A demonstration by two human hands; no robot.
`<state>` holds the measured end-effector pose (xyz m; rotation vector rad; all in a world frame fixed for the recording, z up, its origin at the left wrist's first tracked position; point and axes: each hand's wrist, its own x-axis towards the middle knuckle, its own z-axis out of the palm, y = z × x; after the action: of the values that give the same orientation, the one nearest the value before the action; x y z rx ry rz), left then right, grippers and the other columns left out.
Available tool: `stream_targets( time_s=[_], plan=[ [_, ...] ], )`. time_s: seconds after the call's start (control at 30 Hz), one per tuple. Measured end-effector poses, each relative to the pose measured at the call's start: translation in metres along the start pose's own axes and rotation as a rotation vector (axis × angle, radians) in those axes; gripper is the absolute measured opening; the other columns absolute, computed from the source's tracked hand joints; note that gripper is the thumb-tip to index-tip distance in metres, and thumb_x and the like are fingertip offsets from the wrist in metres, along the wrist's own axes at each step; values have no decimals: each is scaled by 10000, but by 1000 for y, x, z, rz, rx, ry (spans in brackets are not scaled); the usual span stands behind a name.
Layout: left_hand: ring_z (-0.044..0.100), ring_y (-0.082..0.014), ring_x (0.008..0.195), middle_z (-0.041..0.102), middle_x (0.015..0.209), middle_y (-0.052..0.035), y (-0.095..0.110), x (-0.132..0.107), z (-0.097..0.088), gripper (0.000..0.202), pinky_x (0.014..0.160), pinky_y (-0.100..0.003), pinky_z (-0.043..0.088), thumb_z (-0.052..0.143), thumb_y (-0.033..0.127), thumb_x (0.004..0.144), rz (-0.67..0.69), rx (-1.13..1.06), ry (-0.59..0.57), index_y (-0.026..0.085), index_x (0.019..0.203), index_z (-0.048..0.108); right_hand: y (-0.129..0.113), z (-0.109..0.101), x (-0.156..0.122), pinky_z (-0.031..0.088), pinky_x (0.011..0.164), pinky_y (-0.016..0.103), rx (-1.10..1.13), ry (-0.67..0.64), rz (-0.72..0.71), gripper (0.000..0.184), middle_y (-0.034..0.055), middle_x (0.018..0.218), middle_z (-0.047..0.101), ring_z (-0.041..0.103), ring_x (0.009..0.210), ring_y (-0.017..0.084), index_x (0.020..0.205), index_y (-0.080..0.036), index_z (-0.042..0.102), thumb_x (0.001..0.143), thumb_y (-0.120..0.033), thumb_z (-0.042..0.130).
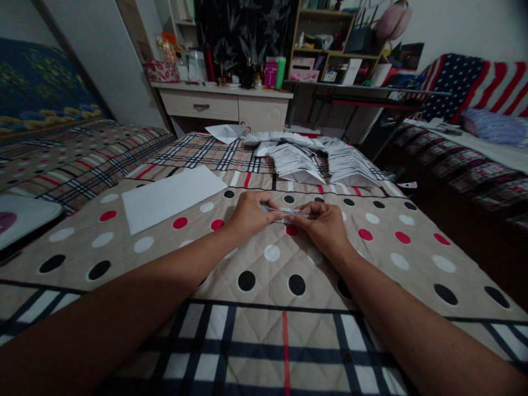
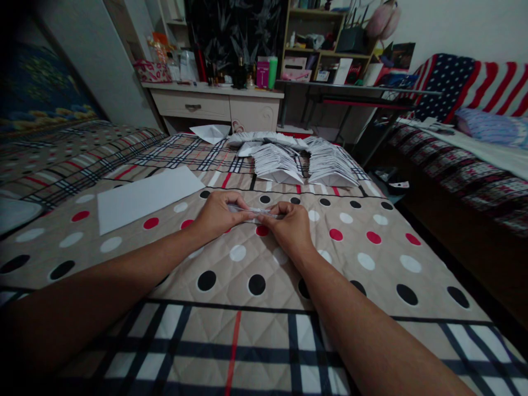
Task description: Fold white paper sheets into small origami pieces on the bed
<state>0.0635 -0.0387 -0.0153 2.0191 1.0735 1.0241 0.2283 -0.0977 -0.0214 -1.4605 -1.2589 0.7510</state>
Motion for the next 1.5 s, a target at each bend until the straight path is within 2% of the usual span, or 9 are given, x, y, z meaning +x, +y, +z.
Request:
stream_targets(
  time_s=[0.23,0.43,0.63,0.8,0.97,1.07,1.17,1.3,1.5],
  plan=[
    [541,-100,584,645,649,11,-2,1,0,173,538,-208,382,792,225,610,6,-25,-4,142,683,658,0,2,0,451,511,266,-13,-4,-56,295,57,678,683,610,590,166,570,-176,561,620,-365,782],
    [586,-109,645,663,697,12,0,0,-5,127,594,-213,427,755,155,631,100,-35,-57,144,707,654,-2,-3,0,488,712,316,-270,22,-259,272,58,891,725,660,797,201,958,-187,690,730,-333,717],
    [636,-122,672,678,723,10,0,2,-10,264,607,-210,472,776,143,609,57,-199,-103,145,832,635,-11,-8,-2,409,703,333,-692,-64,-526,193,58,734,705,608,721,201,720,-185,719,835,-292,607],
    [591,-103,503,656,644,36,-11,6,-13,491,449,-182,399,785,239,631,-135,-436,-29,172,1062,559,-8,-4,-3,377,556,261,-352,-123,-304,251,18,630,649,557,594,146,688,-172,682,836,-358,601],
    [606,-102,519,663,657,31,-11,6,-12,520,476,-186,430,787,261,652,-192,-593,36,177,1096,530,-11,-1,-5,300,443,219,-44,-342,-102,319,-26,533,542,426,469,89,640,-166,619,779,-450,660],
    [623,-102,559,677,707,17,-6,5,-10,545,511,-190,455,798,251,644,-245,-689,59,165,1110,528,-14,-1,-8,290,422,212,48,-329,-28,334,-24,527,543,422,453,85,641,-167,608,745,-473,690],
    [640,-105,602,705,778,-23,0,3,-8,486,546,-199,478,818,271,632,-321,-718,-67,134,1038,590,-14,0,-9,304,418,218,95,-219,-4,341,-6,540,581,449,450,97,643,-175,596,735,-488,695],
    [605,-89,530,681,638,-32,6,-3,-6,313,492,-180,446,809,347,663,-335,-594,-275,102,802,673,-12,1,-9,340,441,231,67,-108,-46,327,10,564,606,494,482,118,658,-180,609,737,-487,691],
    [553,-82,407,661,554,-49,5,-5,-6,322,375,-170,377,711,389,746,-396,-615,-311,102,627,628,-13,0,-9,331,444,222,42,-160,-115,299,6,564,608,487,486,105,668,-163,633,772,-439,683]
  ],
)
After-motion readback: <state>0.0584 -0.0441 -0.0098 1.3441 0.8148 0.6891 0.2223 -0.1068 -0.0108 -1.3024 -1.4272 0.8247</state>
